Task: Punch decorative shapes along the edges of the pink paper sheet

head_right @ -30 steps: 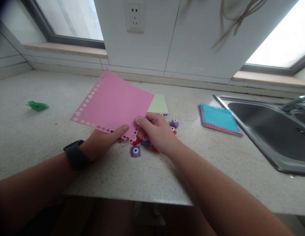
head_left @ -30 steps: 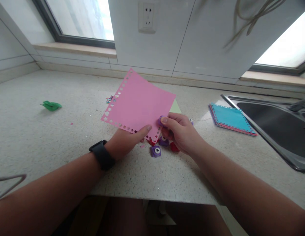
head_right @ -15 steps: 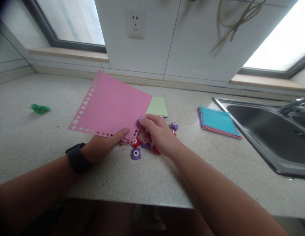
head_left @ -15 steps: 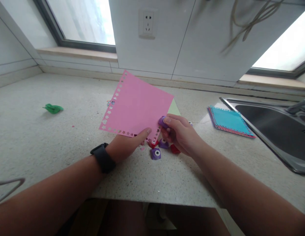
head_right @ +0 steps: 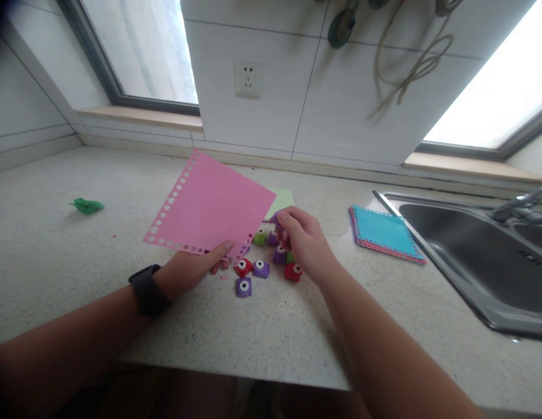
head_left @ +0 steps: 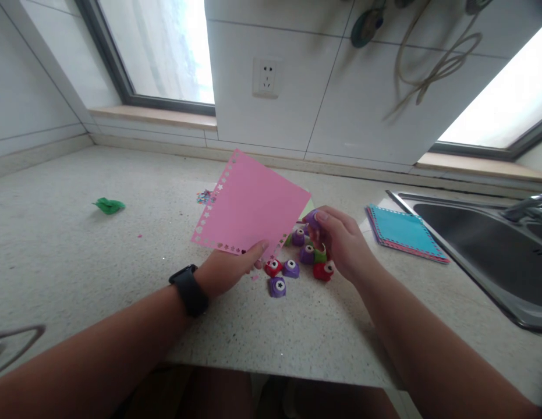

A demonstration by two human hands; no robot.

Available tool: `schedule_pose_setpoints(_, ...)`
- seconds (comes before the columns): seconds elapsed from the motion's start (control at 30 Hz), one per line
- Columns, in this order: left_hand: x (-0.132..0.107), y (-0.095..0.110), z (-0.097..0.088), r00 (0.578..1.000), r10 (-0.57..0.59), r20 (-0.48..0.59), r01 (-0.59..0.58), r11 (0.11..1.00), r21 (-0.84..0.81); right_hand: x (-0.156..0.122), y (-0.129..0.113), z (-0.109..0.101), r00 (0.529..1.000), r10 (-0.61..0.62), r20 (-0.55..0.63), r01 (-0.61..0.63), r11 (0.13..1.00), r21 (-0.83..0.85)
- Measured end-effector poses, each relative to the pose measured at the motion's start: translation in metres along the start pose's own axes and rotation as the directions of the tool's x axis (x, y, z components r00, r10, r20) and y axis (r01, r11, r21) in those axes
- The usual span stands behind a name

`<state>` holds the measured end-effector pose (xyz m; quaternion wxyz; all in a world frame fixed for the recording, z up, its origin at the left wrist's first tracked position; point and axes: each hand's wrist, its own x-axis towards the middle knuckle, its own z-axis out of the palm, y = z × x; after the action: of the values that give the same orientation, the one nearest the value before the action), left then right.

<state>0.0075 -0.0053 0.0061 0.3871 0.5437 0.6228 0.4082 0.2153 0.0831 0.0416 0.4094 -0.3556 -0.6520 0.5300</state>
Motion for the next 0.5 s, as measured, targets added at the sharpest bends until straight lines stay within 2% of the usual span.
schedule_pose_setpoints(0.1,0.0015,0.0002,-0.0015,1.000,-0.018,-0.003,0.019,0.999,0.044,0.0014,-0.0026,-0.0079,0.994,-0.102,0.048,0.112,0.945,-0.309)
schedule_pose_setpoints(0.2,0.0022,0.0007,-0.0025,0.999,-0.034,-0.004,0.034,0.999,0.017,0.0018,-0.0026,-0.0105,0.982,-0.110,0.153,0.174,0.841,-0.512)
schedule_pose_setpoints(0.3,0.0026,0.0012,-0.0024,0.999,-0.032,-0.009,0.032,0.999,-0.043,0.0014,-0.0007,-0.0098,0.968,-0.111,0.223,0.227,0.764,-0.604)
schedule_pose_setpoints(0.5,0.0034,0.0013,-0.0021,0.997,-0.055,-0.053,0.051,0.995,-0.080,-0.0001,-0.0008,-0.0095,0.927,-0.122,0.356,0.340,0.675,-0.655)
